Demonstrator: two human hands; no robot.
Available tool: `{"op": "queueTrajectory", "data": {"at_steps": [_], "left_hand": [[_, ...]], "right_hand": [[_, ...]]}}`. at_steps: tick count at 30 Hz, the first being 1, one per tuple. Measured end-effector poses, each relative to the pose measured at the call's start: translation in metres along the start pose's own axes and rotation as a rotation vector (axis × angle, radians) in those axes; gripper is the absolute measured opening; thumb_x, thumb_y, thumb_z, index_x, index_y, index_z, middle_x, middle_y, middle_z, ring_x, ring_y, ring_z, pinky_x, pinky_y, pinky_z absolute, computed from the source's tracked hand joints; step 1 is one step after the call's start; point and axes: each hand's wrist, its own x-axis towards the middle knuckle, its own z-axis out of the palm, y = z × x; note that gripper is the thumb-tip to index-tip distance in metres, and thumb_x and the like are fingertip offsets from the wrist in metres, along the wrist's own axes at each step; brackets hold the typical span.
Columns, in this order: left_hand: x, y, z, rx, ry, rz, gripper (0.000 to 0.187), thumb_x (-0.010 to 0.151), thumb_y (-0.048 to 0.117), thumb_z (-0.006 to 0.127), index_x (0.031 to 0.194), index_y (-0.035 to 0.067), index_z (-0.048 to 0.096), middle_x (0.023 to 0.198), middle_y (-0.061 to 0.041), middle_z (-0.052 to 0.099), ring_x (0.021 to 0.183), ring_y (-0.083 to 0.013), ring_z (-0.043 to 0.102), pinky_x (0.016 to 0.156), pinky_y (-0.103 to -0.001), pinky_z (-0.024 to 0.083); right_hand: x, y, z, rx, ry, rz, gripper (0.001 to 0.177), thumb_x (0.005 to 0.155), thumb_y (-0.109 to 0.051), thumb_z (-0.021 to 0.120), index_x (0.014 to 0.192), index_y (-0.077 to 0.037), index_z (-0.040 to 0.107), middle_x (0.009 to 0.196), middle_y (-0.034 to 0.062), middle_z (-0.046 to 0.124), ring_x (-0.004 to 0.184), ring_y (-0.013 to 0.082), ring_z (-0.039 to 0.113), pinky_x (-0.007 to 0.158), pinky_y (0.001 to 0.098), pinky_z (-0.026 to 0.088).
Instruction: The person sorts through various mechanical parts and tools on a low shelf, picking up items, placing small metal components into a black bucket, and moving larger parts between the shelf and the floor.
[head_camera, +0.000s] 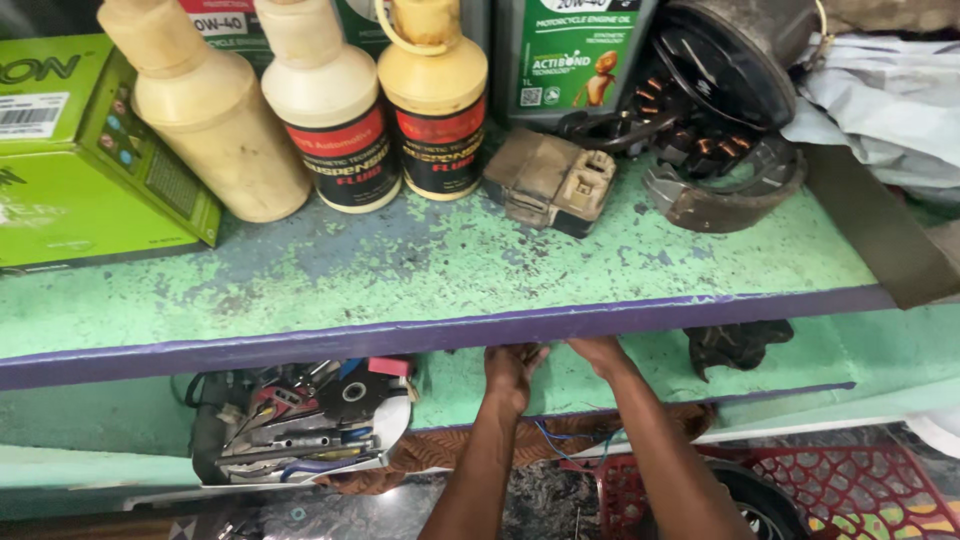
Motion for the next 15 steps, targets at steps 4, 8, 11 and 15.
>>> {"op": "queueTrajectory", "data": {"at_steps": [4, 8, 11, 15], "left_hand": [[-0.008, 0.030, 0.003, -0.282, -0.060, -0.096, 0.038, 0.105, 0.040, 0.047, 0.120, 0.009, 0.062, 0.109, -0.009, 0.069, 0.098, -0.0238, 0.067, 0.085, -0.042, 0.057], [0.019, 0.018, -0.026, -0.266, -0.021, -0.037, 0.037, 0.101, 0.041, 0.047, 0.122, 0.014, 0.061, 0.115, -0.007, 0.067, 0.102, -0.0257, 0.065, 0.087, -0.046, 0.055], [0.061, -0.011, -0.056, -0.452, 0.014, -0.041, 0.034, 0.105, 0.040, 0.051, 0.129, 0.017, 0.059, 0.119, -0.005, 0.066, 0.103, -0.0218, 0.062, 0.087, -0.041, 0.052], [0.087, -0.034, -0.078, -0.565, 0.055, -0.099, 0.035, 0.104, 0.042, 0.052, 0.128, 0.017, 0.058, 0.117, -0.006, 0.065, 0.100, -0.0249, 0.063, 0.086, -0.044, 0.051]], "right_hand": [[0.026, 0.002, 0.012, -0.296, -0.052, -0.306, 0.052, 0.092, -0.025, 0.072, 0.138, -0.005, 0.059, 0.138, 0.0121, 0.062, 0.126, 0.0274, 0.057, 0.103, 0.0452, 0.046], [0.049, 0.002, 0.027, -0.466, -0.041, -0.370, 0.052, 0.093, -0.025, 0.071, 0.139, -0.005, 0.058, 0.139, 0.0120, 0.061, 0.126, 0.0271, 0.056, 0.103, 0.0449, 0.046], [0.061, -0.001, 0.034, -0.577, -0.032, -0.394, 0.052, 0.093, -0.025, 0.070, 0.140, -0.005, 0.057, 0.139, 0.0119, 0.061, 0.126, 0.0268, 0.056, 0.104, 0.0447, 0.045], [0.071, -0.003, 0.040, -0.692, -0.017, -0.404, 0.052, 0.094, -0.025, 0.068, 0.140, -0.005, 0.056, 0.140, 0.0119, 0.060, 0.127, 0.0265, 0.055, 0.104, 0.0444, 0.045]]}}
